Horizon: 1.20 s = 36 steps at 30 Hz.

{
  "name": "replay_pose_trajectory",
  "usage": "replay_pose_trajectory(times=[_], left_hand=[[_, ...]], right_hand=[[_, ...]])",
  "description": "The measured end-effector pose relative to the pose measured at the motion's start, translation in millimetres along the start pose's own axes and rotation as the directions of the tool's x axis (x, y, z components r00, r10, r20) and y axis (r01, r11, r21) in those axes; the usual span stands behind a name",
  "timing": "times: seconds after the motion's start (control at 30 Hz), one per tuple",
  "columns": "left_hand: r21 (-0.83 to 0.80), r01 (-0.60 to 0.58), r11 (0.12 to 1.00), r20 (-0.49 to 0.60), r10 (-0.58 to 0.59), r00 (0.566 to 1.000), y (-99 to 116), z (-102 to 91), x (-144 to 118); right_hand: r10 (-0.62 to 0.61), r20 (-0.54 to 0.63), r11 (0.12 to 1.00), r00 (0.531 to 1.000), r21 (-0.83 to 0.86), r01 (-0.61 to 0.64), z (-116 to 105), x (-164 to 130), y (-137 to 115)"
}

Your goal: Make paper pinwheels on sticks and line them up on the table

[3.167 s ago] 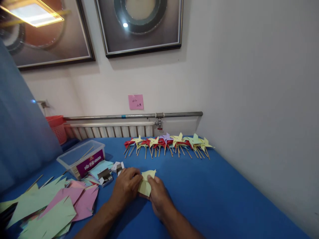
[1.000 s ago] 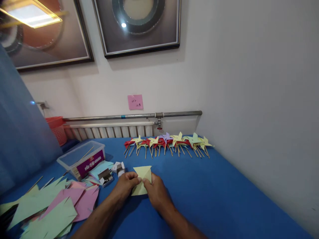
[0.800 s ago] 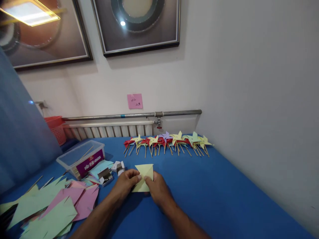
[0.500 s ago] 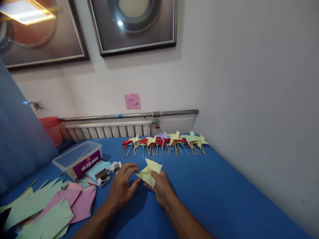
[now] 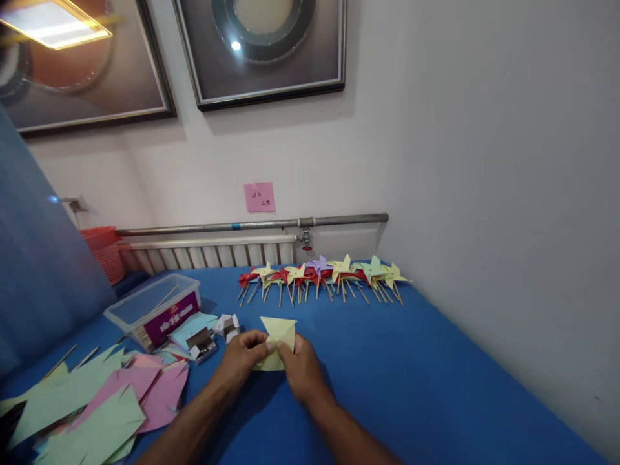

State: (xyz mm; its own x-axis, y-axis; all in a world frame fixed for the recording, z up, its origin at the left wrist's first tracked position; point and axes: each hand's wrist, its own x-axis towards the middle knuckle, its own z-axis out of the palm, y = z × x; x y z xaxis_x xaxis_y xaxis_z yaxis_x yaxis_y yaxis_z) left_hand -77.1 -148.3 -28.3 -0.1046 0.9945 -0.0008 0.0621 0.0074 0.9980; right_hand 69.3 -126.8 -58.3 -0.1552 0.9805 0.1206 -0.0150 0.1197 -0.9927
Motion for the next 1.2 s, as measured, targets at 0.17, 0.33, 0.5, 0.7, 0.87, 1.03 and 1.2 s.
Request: replay_pose_trajectory(times=[0.17, 0.33, 0.5, 0.7, 0.87, 1.03, 1.2], left_hand=[[-0.003, -0.015, 1.000, -0.055, 0.014, 0.998, -3, 7.0, -2], [-0.030, -0.007, 1.000, -0.094, 0.004, 0.996, -6, 7.1, 0], [0.005, -0.038, 0.999, -0.136, 0.038, 0.990, -12, 6.4, 2], [-0.003, -0.034, 0.999, -0.112, 0.034, 0.993, -7, 3.8, 1], [-0.108, 0.028, 0.994, -0.120, -0.041, 0.992, 2, -4.1, 4], [-0.193, 0.066, 0.979, -0.140, -0.094, 0.986, 3, -12.8, 8], [-0.203, 0.069, 0.977, -0.100, -0.090, 0.991, 1, -13.8, 9]], right_hand=[[0.015, 0.018, 1.000, 1.000, 0.009, -0.015, 3, -1, 3], [0.026, 0.004, 0.998, 1.000, 0.058, -0.026, 8, -2, 4], [0.035, 0.034, 0.997, 0.999, 0.074, -0.038, 11, -5, 1], [0.037, 0.065, 0.995, 0.997, 0.091, -0.043, 9, -4, -1], [-0.024, 0.107, 0.996, 0.994, 0.088, 0.014, -2, -4, -11], [-0.141, 0.200, 0.990, 0.970, 0.006, 0.142, -12, -12, -27], [-0.187, 0.263, 0.959, 0.947, -0.162, 0.234, -11, -17, -35]])
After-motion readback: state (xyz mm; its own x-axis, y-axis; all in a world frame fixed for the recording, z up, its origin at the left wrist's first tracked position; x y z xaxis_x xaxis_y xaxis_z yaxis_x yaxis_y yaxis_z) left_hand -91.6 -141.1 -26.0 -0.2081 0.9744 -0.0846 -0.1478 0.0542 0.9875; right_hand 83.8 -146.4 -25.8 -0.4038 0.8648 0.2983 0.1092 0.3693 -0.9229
